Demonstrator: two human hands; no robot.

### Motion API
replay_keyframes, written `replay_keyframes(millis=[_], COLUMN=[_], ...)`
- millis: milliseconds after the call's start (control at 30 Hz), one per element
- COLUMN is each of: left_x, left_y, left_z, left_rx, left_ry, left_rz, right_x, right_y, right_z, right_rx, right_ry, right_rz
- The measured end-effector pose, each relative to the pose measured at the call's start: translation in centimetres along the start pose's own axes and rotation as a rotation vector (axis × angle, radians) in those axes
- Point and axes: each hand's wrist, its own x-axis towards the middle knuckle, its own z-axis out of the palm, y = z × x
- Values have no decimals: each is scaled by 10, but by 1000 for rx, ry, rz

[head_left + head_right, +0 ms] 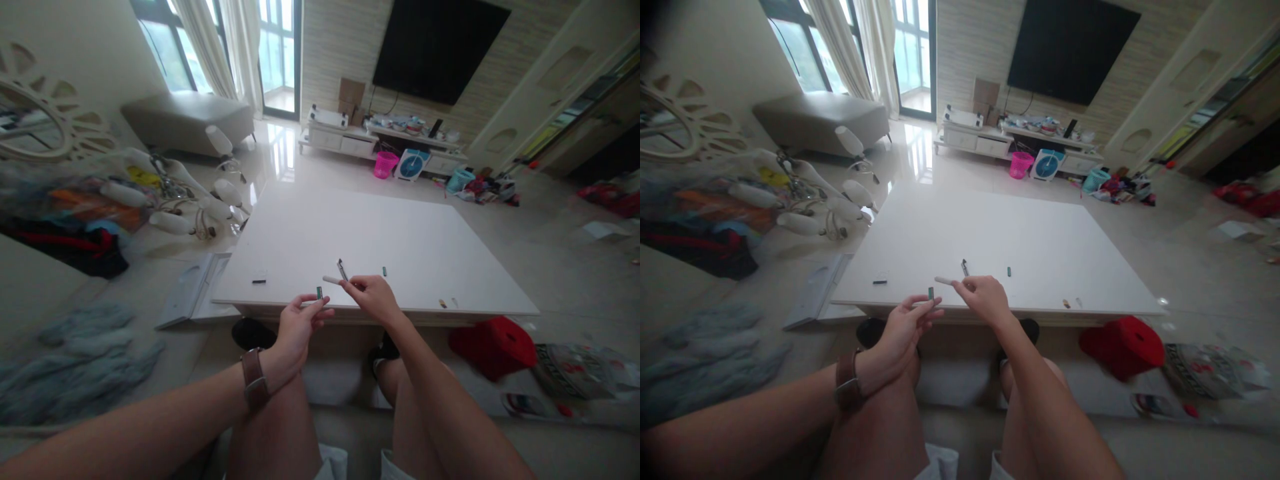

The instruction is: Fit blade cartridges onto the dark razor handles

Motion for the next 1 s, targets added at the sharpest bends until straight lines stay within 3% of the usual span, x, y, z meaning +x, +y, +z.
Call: replay_keyframes(millis=[167,300,433,600,733,867,1000], left_x=[0,1,2,2,2,1,2], left_y=[1,0,-1,-2,-2,-2,-3], left_z=[0,0,-1,-2,-2,-3,-4], left_rx=[-1,22,5,17,29,36,39], left_ry=[11,23,15,18,-5,-7,-22], left_rz=[3,3,7,10,10,17,17], right_x=[1,1,2,3,1,1,2], right_y=[1,0,2,4,3,4,4], right_z=[0,0,0,-3,-4,-3,-3], right_rx=[-31,-102,-77,-89,-35,-85,-26], right_ry=[-69,31,-43,64,-69,38,-65], right_rz=[-32,6,-64,28,-49,34,-43])
